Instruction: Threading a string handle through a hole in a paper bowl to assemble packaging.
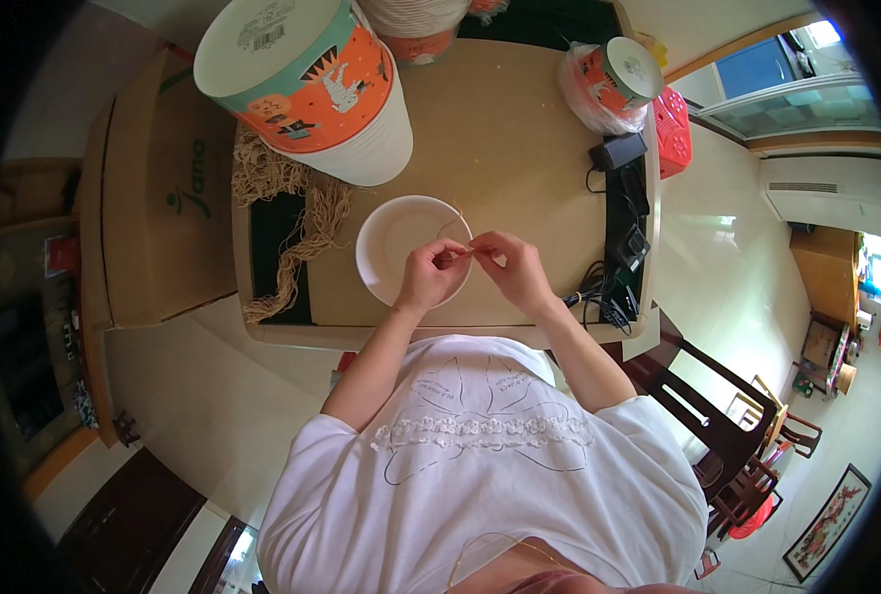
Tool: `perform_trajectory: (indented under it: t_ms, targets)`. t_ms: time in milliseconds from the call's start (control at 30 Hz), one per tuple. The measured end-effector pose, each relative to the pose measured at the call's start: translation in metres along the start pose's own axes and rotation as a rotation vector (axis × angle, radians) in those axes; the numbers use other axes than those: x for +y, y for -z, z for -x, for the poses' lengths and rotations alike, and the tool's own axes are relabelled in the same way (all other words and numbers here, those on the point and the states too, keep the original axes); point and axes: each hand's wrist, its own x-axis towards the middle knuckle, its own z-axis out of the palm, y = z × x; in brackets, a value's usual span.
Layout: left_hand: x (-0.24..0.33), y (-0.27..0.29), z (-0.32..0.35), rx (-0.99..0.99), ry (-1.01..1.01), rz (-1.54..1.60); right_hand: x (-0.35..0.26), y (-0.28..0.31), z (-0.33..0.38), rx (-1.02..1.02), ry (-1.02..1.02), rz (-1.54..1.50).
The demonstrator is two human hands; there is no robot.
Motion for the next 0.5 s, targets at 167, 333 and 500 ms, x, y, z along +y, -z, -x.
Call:
perform_trajectory:
  t_ms: [167, 333, 500]
  targets:
    - [0.0027, -0.0007, 0.0005, 0.033, -0.071, -0.103, -0.001, 0.0009, -0.0021, -0.022, 0.085, 0.179]
    - [0.0063, 0.0005, 0.0002, 0.026, -0.087, -0.122, 0.0032, 0.0001, -0.0029, -0.013, 0.089, 0.171]
    - [0.0059, 0.0033, 0.0009, 0.007, -0.091, -0.136, 0.0023, 0.0008, -0.0049, -0.025, 0.02, 0.14]
